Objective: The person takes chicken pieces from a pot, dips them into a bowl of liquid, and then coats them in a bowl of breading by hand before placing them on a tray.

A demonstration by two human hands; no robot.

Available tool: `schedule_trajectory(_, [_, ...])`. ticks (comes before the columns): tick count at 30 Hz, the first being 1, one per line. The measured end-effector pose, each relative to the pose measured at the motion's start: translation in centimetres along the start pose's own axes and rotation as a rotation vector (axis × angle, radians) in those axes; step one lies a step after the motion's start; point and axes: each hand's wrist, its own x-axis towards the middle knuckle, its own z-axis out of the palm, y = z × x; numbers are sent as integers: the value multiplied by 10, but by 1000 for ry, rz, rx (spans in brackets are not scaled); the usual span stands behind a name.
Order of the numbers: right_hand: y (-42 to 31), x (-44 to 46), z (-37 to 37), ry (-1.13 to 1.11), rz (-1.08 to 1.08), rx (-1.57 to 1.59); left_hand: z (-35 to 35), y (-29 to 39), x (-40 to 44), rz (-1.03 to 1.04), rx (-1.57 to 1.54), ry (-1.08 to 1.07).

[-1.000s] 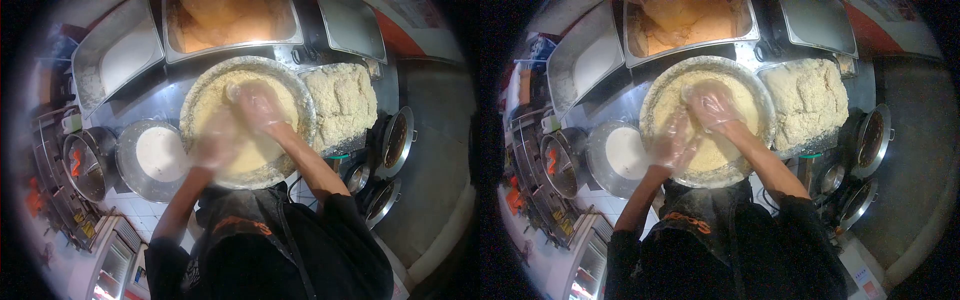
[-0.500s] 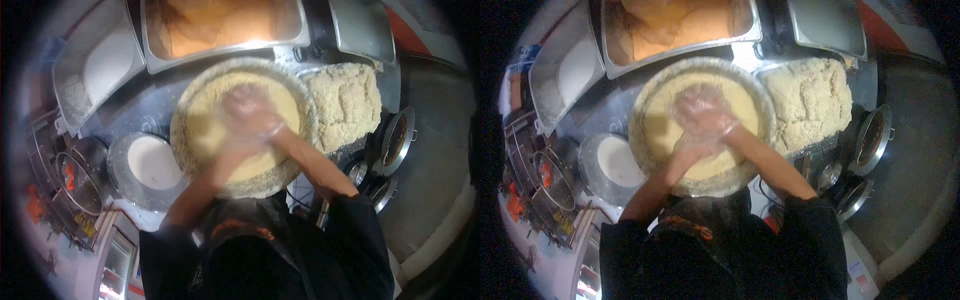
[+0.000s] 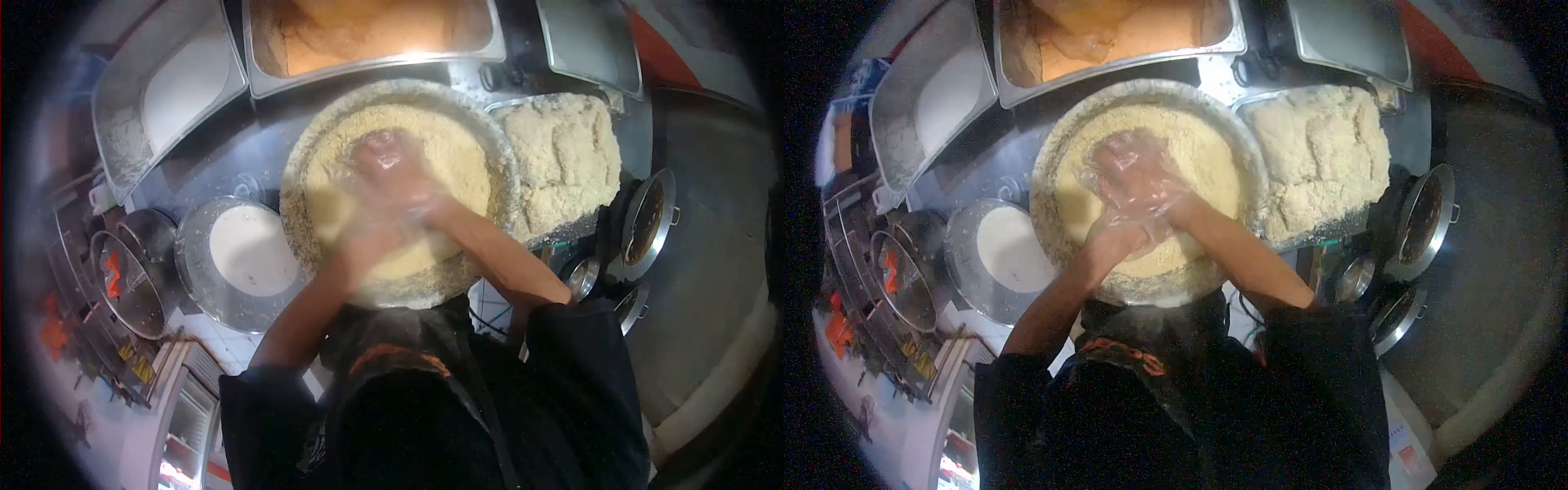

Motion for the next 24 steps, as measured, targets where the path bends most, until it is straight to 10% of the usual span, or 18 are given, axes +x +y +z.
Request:
schedule_trajectory(6, [-32, 10, 5, 193, -54, 303, -20, 5, -8, 47, 151, 160])
schedule_trajectory(8, [-43, 6, -8, 162, 285, 904, -13, 3, -6, -2, 103, 105])
schedule_trajectory(12, [-42, 12, 11, 101, 308, 727, -6, -10, -23, -93, -63, 84])
schedule_trajectory(14, [-29, 15, 60, 30, -8, 133, 1, -14, -29, -163, -247, 95])
schedule_trajectory(17, [-37, -2, 39, 151, 93, 772, 23, -29, -40, -388, -694, 72])
schedule_trajectory(22, [-46, 1, 28, 109, 30, 213, 4, -34, -61, -257, 135, -164])
schedule_trajectory(24, [-60, -16, -25, 333, 78, 279, -45, 26, -42, -76, -878, 18])
